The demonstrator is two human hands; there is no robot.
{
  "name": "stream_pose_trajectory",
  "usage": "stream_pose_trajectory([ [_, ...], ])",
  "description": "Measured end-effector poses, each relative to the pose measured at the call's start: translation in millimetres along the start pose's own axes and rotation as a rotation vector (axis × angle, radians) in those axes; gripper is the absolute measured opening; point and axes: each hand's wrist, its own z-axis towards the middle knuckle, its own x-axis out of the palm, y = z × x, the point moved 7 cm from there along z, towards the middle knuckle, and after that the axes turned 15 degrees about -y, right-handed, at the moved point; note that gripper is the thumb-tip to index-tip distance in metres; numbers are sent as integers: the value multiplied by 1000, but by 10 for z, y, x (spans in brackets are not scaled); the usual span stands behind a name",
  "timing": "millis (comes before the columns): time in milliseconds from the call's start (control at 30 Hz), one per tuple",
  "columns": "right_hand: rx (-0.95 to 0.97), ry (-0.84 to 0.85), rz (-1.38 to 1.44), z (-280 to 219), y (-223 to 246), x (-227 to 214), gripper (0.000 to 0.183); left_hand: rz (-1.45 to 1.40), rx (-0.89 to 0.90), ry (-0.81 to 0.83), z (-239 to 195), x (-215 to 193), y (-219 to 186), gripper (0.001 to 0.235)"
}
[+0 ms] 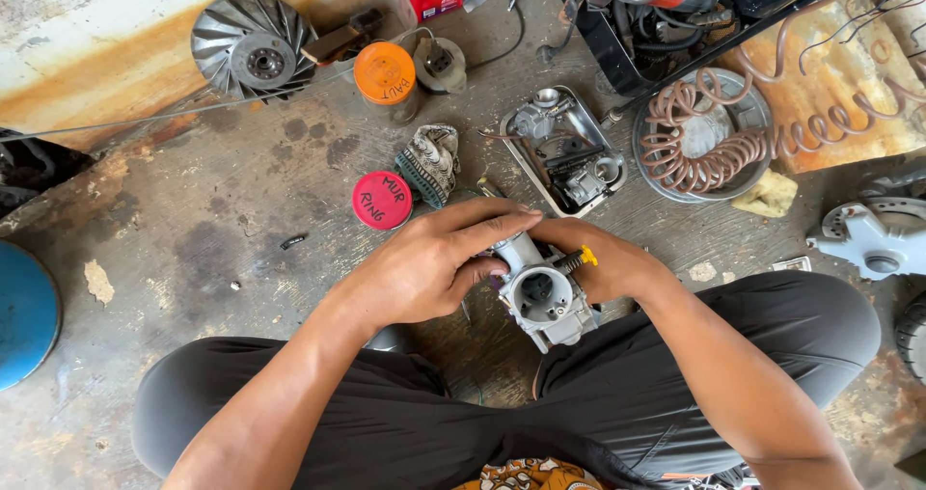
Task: Disassembling and inspecting a motorcycle carburetor using a screwdriver
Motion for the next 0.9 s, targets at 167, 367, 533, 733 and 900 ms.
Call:
stream_pose_trajectory([
  [167,-14,-22,-3,10,59,-19,89,-12,2,-11,5,-3,-16,43],
  [367,-19,-33,-7,-6,57,-20,79,-13,14,-22,7,-11,-38,43],
  [533,-30,-26,3,-54,-48,-32,81,-3,29,-47,0,6,-36,43],
  [733,-69,-17,39,-62,46,-44,89,-60,94,-81,-17,19,-106,43],
  [900,-152,-13,64,-23,161,-64,94,-67,127,-87,-22,16,-166,41],
])
